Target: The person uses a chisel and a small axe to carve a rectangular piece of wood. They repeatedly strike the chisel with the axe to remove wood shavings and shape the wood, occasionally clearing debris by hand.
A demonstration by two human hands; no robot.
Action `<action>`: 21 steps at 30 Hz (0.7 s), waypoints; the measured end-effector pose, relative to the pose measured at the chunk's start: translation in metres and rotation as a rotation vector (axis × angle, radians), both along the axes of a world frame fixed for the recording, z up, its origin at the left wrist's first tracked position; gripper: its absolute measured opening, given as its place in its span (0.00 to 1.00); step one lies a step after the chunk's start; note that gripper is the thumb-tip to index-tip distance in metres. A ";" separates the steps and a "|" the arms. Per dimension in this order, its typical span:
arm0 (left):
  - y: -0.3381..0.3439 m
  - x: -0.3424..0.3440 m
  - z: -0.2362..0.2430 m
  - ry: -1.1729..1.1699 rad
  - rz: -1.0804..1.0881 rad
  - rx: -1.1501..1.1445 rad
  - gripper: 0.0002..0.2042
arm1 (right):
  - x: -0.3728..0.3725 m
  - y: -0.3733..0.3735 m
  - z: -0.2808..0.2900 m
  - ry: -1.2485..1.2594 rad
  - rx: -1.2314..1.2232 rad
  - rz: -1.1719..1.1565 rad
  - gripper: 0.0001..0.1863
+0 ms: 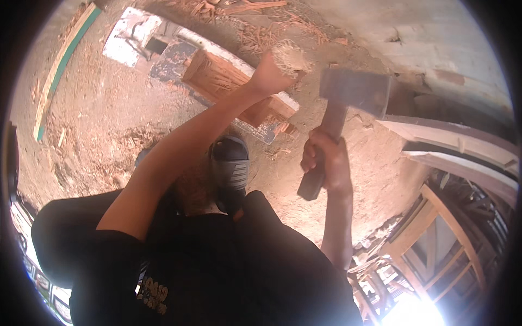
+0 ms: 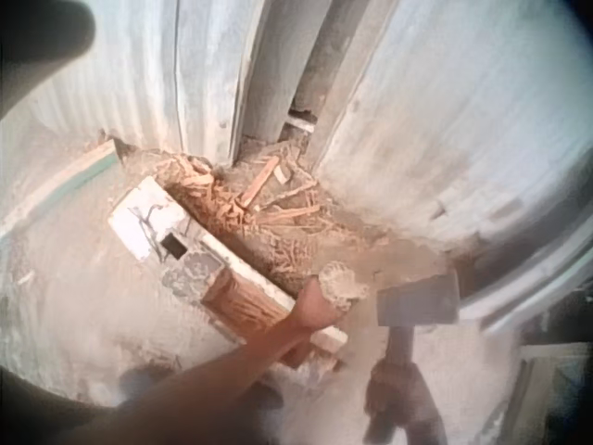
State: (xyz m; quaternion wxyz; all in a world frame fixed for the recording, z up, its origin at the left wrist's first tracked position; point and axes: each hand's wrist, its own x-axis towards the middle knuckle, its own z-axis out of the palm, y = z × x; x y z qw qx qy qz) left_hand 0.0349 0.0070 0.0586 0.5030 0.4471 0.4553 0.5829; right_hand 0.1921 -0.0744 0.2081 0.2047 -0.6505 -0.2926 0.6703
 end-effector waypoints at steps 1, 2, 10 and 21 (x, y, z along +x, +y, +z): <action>0.000 0.005 0.002 -0.036 0.072 0.035 0.22 | 0.008 -0.013 -0.005 0.017 -0.031 -0.017 0.08; -0.002 0.008 -0.001 -0.065 0.151 0.060 0.21 | 0.016 -0.027 -0.011 0.043 -0.072 -0.027 0.08; 0.014 0.008 -0.025 0.090 0.073 0.197 0.19 | 0.014 -0.101 -0.111 -0.227 -0.251 0.219 0.12; 0.028 0.005 -0.009 0.240 0.007 0.072 0.10 | 0.022 -0.125 -0.153 -0.270 -0.220 0.201 0.16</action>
